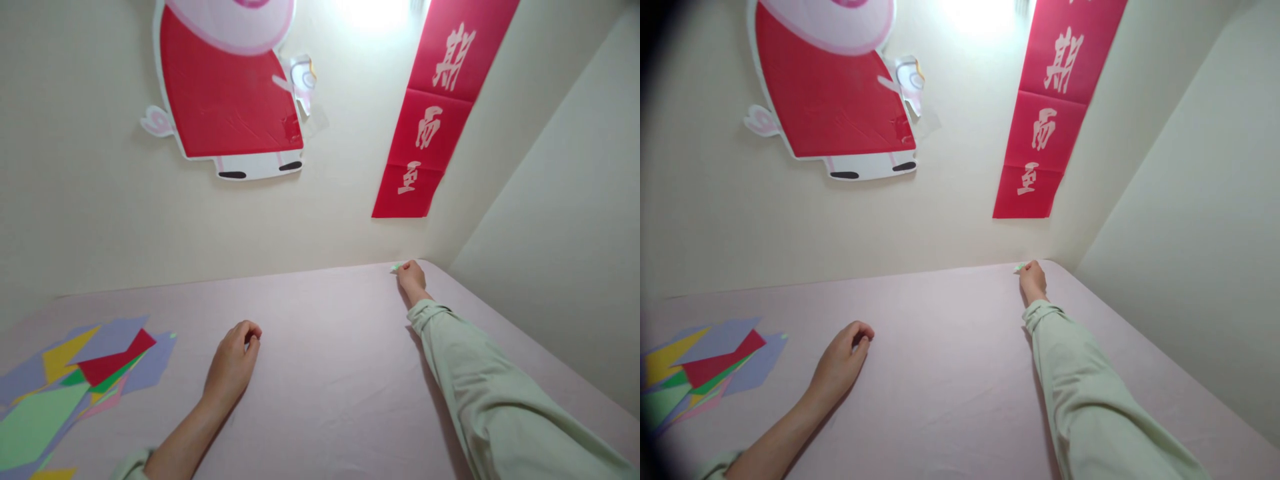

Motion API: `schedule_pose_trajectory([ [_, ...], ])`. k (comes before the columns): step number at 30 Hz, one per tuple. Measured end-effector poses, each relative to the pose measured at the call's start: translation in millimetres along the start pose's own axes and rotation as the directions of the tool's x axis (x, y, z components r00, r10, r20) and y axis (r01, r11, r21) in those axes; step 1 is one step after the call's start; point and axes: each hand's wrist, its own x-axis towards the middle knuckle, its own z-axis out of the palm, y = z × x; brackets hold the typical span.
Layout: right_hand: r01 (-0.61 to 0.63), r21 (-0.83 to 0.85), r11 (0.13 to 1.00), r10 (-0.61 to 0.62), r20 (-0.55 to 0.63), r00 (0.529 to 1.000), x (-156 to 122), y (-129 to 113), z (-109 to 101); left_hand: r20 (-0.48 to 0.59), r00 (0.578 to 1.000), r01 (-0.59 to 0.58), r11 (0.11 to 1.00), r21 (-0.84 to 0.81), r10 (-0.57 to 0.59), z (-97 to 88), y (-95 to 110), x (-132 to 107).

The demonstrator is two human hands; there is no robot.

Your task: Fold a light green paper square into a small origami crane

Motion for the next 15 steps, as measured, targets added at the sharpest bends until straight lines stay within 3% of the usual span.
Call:
schedule_pose_trajectory([
  [15,0.015,-0.069,0.998,-0.011,0.056,0.998,-4.1,-5.8,6.6,0.010,1.000,-0.013,1.000,0.004,0.013,1.4,-1.7,-0.1],
])
